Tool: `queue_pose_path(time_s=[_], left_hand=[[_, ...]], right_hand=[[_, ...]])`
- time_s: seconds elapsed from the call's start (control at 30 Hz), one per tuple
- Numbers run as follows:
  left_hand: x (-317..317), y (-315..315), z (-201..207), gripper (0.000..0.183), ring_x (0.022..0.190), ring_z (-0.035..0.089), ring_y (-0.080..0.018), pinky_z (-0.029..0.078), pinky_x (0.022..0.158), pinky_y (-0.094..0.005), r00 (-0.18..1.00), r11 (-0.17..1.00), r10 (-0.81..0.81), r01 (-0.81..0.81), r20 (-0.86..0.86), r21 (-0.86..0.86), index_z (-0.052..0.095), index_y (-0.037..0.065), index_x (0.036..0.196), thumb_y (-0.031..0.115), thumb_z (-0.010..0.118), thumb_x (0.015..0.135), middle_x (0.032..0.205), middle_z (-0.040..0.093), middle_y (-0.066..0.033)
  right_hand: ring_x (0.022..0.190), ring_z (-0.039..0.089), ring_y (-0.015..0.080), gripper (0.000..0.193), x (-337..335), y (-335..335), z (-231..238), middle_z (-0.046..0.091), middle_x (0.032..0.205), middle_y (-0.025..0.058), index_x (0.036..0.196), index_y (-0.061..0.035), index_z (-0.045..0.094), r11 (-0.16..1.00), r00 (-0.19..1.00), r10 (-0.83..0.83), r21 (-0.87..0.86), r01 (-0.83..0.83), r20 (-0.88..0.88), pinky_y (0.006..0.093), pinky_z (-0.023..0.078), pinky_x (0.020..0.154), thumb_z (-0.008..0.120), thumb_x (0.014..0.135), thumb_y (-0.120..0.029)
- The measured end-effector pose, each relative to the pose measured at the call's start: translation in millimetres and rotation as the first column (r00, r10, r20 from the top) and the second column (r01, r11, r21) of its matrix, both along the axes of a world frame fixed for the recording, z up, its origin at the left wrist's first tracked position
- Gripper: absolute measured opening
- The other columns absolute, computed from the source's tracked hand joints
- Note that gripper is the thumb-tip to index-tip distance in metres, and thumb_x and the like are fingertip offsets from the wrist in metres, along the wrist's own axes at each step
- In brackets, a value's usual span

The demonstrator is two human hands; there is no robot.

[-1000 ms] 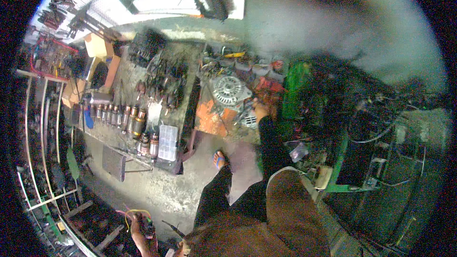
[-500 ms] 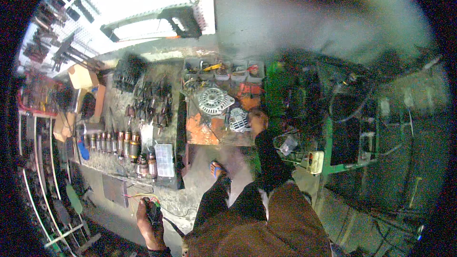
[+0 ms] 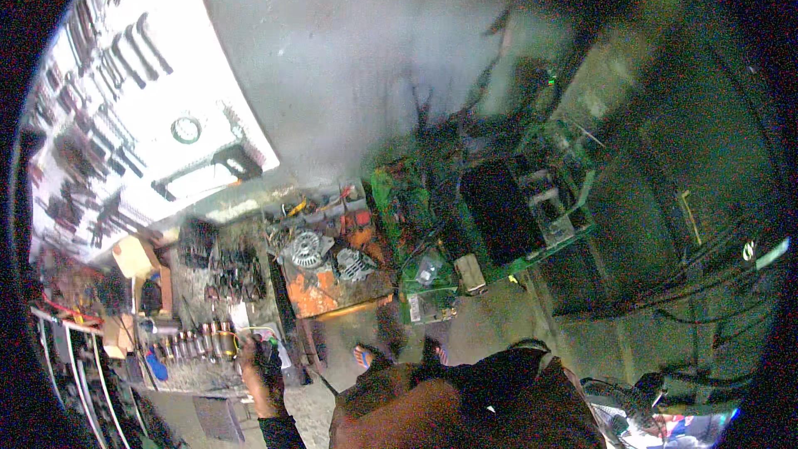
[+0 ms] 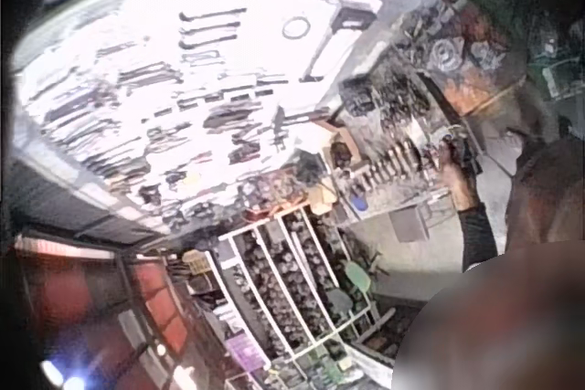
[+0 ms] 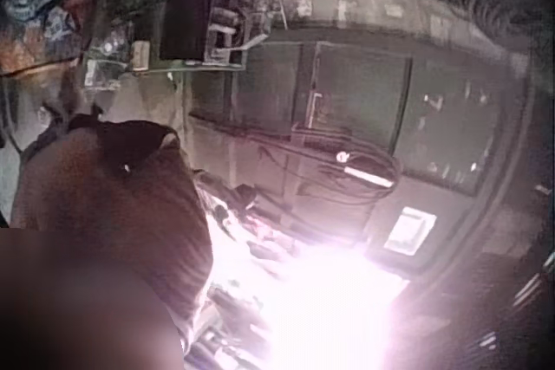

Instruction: The person strips and twists colored wires, then connects them to a small black module and a green battery pack on a workbench. They repeatedly test connections by touching wires to terminals and adjust the wiring throughout the clip.

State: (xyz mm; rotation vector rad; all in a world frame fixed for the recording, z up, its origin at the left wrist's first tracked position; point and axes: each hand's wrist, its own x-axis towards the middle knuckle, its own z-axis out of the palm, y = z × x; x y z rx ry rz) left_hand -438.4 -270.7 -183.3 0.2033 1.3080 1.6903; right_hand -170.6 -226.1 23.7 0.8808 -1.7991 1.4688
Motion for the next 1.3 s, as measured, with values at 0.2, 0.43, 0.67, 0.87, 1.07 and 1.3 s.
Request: queue_pose_path(time_s=[0.2,0.43,0.67,0.87,1.07,1.3], left_hand=[[53.6,15.7,33.7,0.027,0.095,0.062,-0.0194,0.053,0.081,-0.0359,0.966,0.968,-0.246,0.250,0.080,-0.036,0.063,0.003,0.116,0.023,0.057,0.100,0.104,0.064,-0.0039],[148.4,20.6,76.9,0.029,0.086,0.061,-0.0136,0.050,0.076,-0.0278,0.887,0.888,-0.460,0.460,-0.042,-0.016,0.064,0.009,0.110,0.036,0.060,0.101,0.094,0.065,-0.0007],[192.0,6.3,57.4,0.036,0.092,0.064,-0.0186,0.053,0.079,-0.0271,0.894,0.893,-0.448,0.448,0.009,-0.036,0.061,0.005,0.126,0.030,0.061,0.100,0.108,0.065,-0.0054],[220.9,17.4,14.7,0.034,0.105,0.063,-0.0336,0.046,0.096,-0.0401,0.560,0.917,-0.379,0.332,-0.737,-0.220,0.072,0.002,0.108,0.021,0.044,0.101,0.110,0.069,-0.0201],[247.0,61.5,34.4,0.026,0.089,0.064,-0.0202,0.047,0.087,-0.0336,0.958,0.953,-0.186,0.230,-0.217,0.198,0.071,-0.004,0.104,0.017,0.058,0.097,0.092,0.071,-0.0096],[257.1,71.4,82.9,0.029,0.078,0.058,-0.0095,0.045,0.073,-0.0240,0.952,0.972,-0.226,0.236,-0.208,0.024,0.072,0.000,0.105,0.028,0.065,0.100,0.086,0.068,-0.0012]], right_hand=[[0.062,0.058,0.0227,0.028,86.5,-32.1,72.3,0.064,0.086,0.0088,0.098,0.0016,0.066,0.479,0.450,-0.878,-0.316,0.819,-0.165,0.0392,0.047,0.058,0.060,0.101,-0.026],[0.066,0.058,0.0218,0.024,164.2,-85.7,59.8,0.064,0.087,0.0083,0.099,0.0001,0.066,0.179,0.162,-0.984,-0.312,0.933,-0.079,0.0364,0.047,0.062,0.061,0.100,-0.023],[0.073,0.060,0.0227,0.020,206.3,-112.2,-1.4,0.065,0.092,0.0093,0.104,-0.0004,0.065,-0.012,0.058,-0.954,-0.229,0.973,0.294,0.0363,0.048,0.068,0.063,0.097,-0.019],[0.079,0.062,0.0235,0.020,191.1,-68.4,-75.8,0.066,0.096,0.0101,0.109,-0.0008,0.065,0.112,0.146,-0.652,-0.096,0.989,0.744,0.0362,0.049,0.073,0.065,0.095,-0.016],[0.085,0.063,0.0243,0.023,164.2,-35.0,-107.2,0.066,0.100,0.0110,0.113,-0.0012,0.065,0.358,0.211,-0.461,-0.036,0.933,0.862,0.0361,0.050,0.078,0.066,0.093,-0.013],[0.092,0.065,0.0252,0.028,187.5,17.3,-89.6,0.067,0.105,0.0119,0.118,-0.0017,0.065,0.366,0.133,-0.558,0.098,0.926,0.819,0.0360,0.051,0.083,0.069,0.091,-0.009]])
